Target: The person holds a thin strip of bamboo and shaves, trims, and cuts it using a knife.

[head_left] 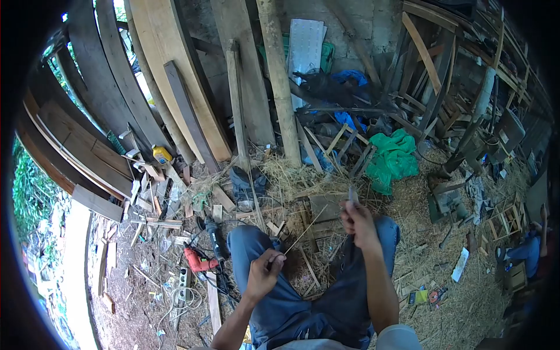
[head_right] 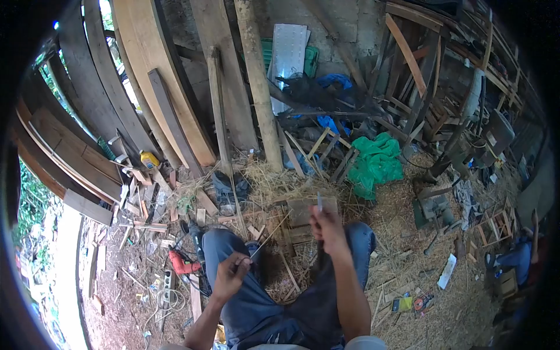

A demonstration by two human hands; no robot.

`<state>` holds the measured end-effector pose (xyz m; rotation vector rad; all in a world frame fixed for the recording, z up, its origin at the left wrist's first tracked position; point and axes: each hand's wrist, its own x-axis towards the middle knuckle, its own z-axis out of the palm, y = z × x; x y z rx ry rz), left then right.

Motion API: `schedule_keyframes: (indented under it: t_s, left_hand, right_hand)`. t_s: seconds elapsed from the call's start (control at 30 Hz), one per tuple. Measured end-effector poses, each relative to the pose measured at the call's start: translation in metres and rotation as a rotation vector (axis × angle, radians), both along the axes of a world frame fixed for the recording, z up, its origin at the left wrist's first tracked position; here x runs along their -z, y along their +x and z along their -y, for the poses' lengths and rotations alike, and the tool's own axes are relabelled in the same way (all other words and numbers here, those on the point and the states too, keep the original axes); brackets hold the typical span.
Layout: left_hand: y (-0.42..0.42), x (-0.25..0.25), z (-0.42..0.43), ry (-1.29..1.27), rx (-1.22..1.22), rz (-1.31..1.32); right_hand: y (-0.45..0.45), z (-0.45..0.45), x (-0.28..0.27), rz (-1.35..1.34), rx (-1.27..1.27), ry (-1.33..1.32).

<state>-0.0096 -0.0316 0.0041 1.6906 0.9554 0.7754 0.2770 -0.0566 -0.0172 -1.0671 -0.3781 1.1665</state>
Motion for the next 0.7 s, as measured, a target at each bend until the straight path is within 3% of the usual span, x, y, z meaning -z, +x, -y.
schedule_keyframes:
  t_s: [0.17,0.7]
  left_hand:
    - [0.004,0.001,0.005,-0.06,0.007,0.025]
    - [0.014,0.001,0.005,-0.041,0.096,-0.039]
  right_hand:
    - [-0.033,0.0,-0.03,-0.002,-0.188,0.164]
    - [-0.03,-0.005,-0.013,0.067,-0.14,0.136]
